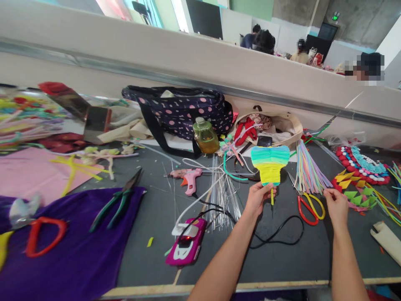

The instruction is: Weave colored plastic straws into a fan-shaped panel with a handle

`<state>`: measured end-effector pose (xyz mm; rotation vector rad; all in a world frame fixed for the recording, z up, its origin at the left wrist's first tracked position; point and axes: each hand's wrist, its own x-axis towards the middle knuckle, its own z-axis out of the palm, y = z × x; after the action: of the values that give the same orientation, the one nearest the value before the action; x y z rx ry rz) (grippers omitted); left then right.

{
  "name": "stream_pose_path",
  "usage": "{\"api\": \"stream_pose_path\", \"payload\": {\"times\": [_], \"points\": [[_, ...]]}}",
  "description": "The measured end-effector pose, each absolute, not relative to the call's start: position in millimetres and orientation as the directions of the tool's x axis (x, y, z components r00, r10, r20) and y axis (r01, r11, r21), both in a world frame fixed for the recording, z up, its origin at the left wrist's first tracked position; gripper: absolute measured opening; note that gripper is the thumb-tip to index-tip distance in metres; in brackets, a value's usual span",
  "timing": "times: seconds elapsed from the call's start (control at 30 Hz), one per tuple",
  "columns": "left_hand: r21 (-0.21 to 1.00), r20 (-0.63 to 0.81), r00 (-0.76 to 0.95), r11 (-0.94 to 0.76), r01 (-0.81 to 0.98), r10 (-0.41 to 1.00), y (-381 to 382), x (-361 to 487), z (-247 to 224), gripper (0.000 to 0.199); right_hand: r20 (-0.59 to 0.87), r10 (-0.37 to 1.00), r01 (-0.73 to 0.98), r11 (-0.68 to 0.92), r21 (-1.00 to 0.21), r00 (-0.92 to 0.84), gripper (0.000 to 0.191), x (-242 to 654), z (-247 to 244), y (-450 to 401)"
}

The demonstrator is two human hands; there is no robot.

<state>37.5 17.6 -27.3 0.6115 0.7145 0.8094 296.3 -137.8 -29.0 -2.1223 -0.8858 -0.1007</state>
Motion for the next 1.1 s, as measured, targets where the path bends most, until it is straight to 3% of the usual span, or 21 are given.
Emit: {"api": "stream_pose_path", "payload": {"times": [0.53,0.9,1.1], "points": [[0.716,-0.329,0.455,0.533,-0.45,0.827,23.5,35.4,-29.5,0.039,0.302,0.623,0.653,-0.467,-0.597,0.722,0.037,305.5,-29.0,-116.5],[0.696,-0.332,0.455,0.54,-0.473,0.826,26.8,33.4,-29.6,0.034,0.228,0.56,0.599,-0.677,-0.428,0.796,0.022,318.2,-40.4,-68.5],[0.703,-0.318,0.465,0.534,-0.47,0.826,26.7,32.0,-30.3,0.034,0.214,0.583,0.612,-0.669,-0.421,0.784,0.022,320.4,-38.6,-66.8]]}}
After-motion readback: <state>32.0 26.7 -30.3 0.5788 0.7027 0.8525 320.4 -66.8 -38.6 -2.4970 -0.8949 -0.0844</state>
